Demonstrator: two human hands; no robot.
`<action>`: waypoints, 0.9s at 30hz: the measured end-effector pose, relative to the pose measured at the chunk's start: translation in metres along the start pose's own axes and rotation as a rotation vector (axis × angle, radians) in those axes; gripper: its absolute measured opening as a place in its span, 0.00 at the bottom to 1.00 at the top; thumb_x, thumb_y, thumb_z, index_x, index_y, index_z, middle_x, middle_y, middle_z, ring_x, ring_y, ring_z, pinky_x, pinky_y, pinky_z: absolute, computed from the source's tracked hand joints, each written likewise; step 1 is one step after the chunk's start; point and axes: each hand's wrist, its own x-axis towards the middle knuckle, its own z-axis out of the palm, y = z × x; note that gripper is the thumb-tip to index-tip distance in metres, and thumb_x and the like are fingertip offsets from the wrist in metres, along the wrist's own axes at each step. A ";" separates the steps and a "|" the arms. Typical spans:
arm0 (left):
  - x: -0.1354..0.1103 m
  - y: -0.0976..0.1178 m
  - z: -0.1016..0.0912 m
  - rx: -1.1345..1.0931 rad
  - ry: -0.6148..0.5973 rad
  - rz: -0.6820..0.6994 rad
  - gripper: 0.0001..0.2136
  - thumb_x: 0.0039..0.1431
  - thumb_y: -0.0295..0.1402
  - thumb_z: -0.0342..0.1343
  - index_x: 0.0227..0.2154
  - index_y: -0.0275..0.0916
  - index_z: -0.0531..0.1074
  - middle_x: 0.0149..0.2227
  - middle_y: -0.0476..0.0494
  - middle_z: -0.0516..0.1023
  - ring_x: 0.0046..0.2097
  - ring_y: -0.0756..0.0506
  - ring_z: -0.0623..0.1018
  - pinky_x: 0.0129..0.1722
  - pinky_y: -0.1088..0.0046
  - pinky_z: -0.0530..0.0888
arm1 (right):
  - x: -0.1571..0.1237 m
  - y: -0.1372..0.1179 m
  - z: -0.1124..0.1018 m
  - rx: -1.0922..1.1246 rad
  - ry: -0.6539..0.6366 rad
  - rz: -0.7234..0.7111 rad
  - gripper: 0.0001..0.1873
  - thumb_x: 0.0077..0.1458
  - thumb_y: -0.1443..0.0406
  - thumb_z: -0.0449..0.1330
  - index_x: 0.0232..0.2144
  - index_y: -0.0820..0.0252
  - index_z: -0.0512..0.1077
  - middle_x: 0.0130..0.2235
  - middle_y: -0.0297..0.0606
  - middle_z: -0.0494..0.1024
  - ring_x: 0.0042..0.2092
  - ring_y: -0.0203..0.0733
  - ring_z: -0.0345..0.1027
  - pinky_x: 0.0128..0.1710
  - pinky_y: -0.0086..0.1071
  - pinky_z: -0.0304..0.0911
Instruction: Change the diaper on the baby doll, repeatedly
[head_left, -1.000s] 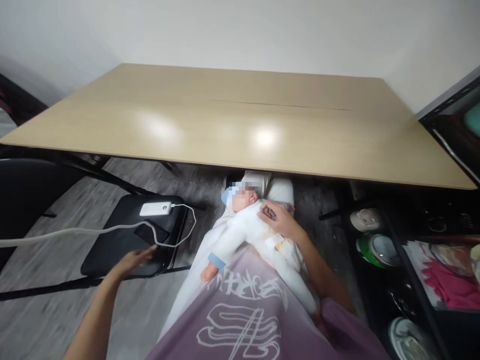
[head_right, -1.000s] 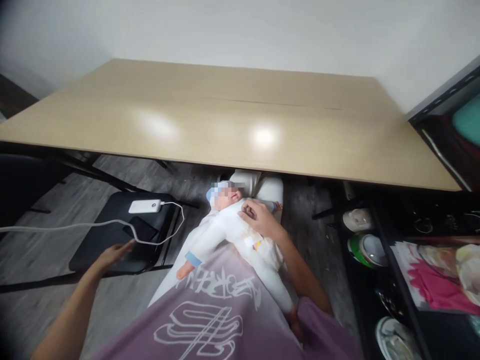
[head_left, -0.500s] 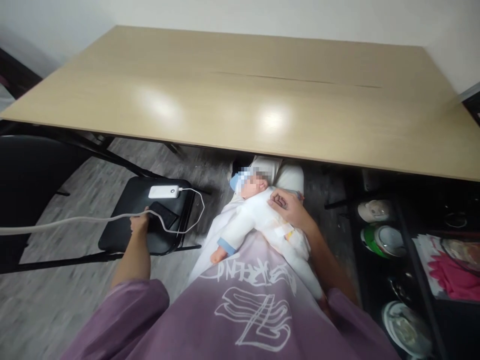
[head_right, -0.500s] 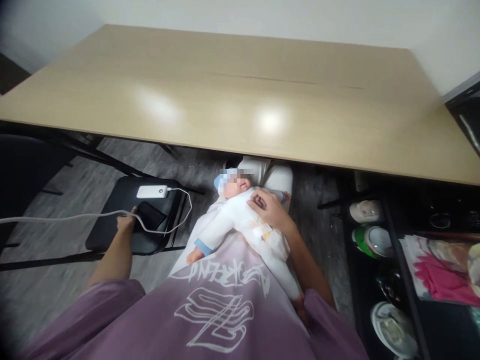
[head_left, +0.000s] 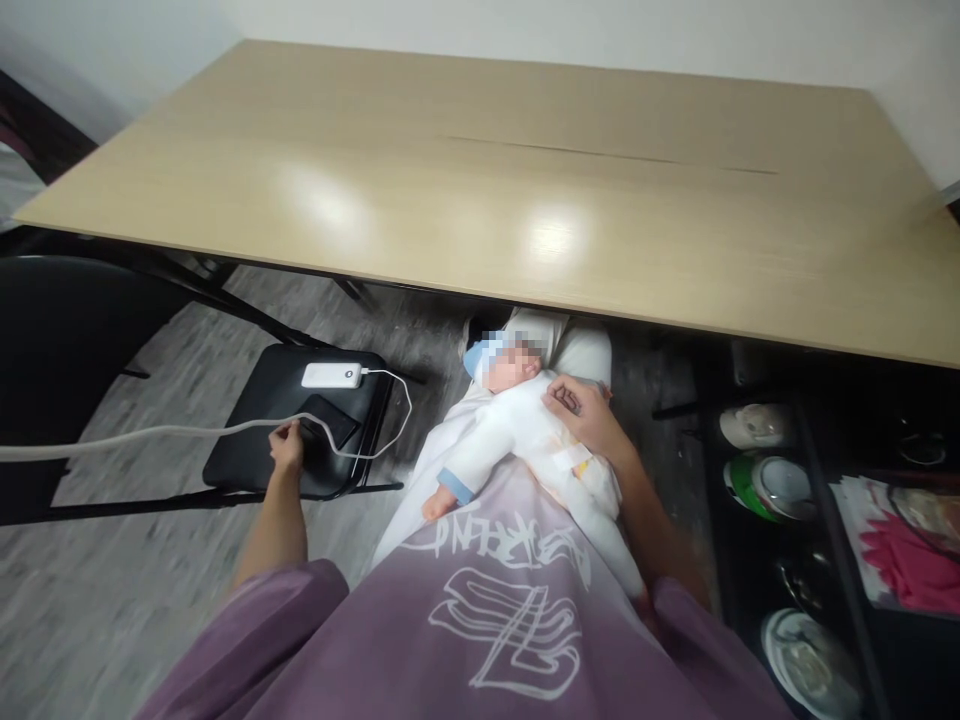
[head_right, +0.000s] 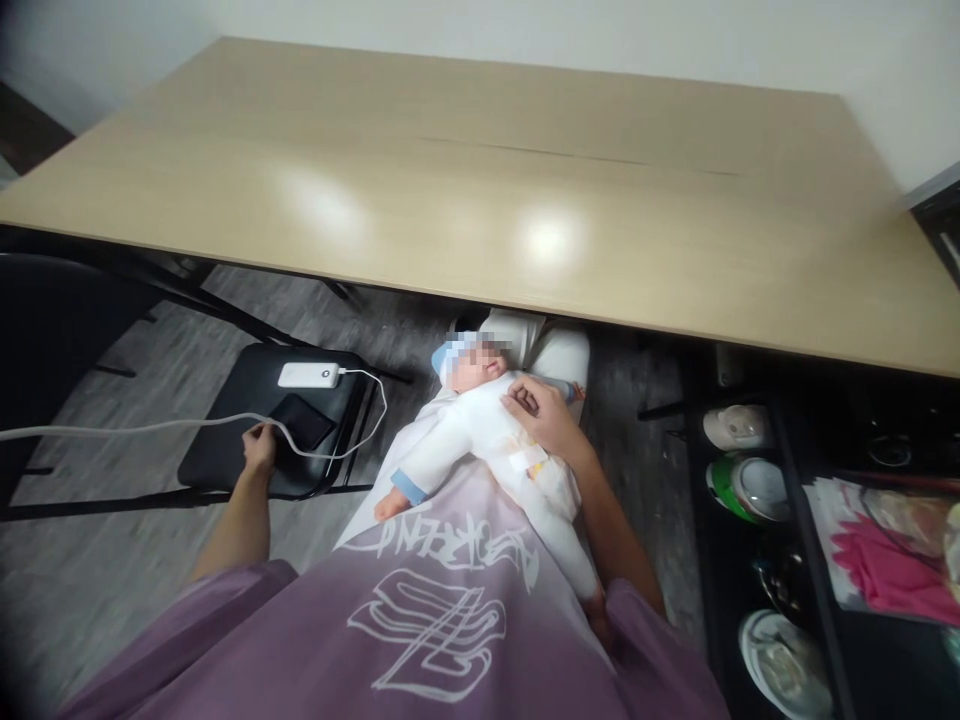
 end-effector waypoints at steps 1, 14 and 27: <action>0.004 -0.005 0.003 0.012 0.083 -0.043 0.22 0.76 0.43 0.64 0.66 0.38 0.74 0.65 0.34 0.77 0.62 0.36 0.81 0.61 0.48 0.82 | 0.000 0.000 0.000 0.002 0.000 0.003 0.15 0.72 0.53 0.63 0.35 0.54 0.72 0.29 0.30 0.67 0.32 0.40 0.60 0.35 0.36 0.56; 0.041 -0.032 0.016 0.064 0.323 -0.184 0.21 0.77 0.43 0.63 0.64 0.38 0.75 0.64 0.35 0.78 0.60 0.37 0.82 0.60 0.49 0.83 | 0.000 0.001 0.000 0.008 0.018 0.041 0.14 0.72 0.53 0.62 0.35 0.53 0.72 0.28 0.29 0.68 0.31 0.40 0.60 0.34 0.35 0.57; 0.040 -0.031 0.035 0.128 0.403 -0.146 0.22 0.76 0.43 0.64 0.65 0.38 0.74 0.65 0.34 0.77 0.61 0.36 0.81 0.60 0.48 0.82 | -0.001 0.004 0.000 0.015 0.020 0.069 0.16 0.72 0.52 0.62 0.35 0.53 0.72 0.28 0.30 0.68 0.30 0.40 0.61 0.33 0.35 0.57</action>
